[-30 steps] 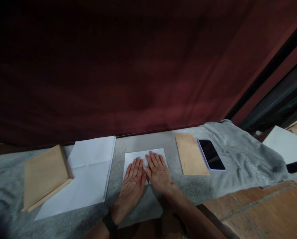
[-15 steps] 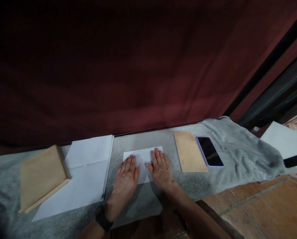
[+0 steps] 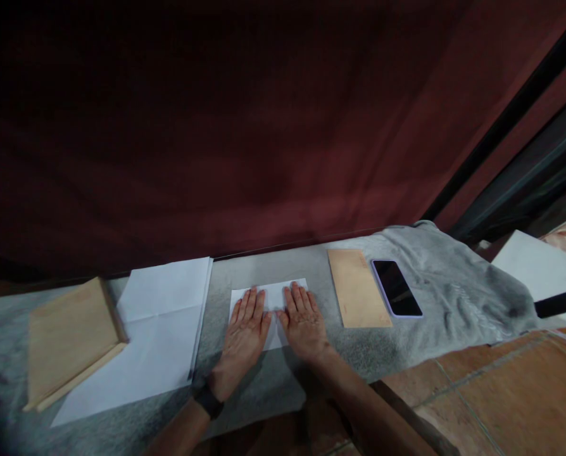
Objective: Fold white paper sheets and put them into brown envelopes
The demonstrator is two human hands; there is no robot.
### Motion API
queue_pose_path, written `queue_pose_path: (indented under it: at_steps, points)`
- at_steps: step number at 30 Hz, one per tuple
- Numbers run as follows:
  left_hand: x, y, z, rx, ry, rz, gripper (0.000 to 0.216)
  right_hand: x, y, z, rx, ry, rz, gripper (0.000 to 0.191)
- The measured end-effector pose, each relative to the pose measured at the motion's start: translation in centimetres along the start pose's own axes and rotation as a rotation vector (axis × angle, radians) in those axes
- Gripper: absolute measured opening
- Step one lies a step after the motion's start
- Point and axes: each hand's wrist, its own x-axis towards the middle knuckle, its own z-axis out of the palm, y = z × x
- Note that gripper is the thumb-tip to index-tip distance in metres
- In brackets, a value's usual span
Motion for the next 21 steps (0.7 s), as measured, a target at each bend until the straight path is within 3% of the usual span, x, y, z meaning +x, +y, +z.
queue_pose_path:
  at_steps: [13,21]
  points:
    - [0.0,-0.4,0.0,0.058,0.059,-0.056,0.054,1.2,-0.4,-0.7,-0.027,-0.017,0.094,0.056]
    - [-0.2,-0.7,0.0,0.051,0.053,-0.016,0.056,1.5,-2.8,-1.2,0.149,-0.082,-0.129,0.049]
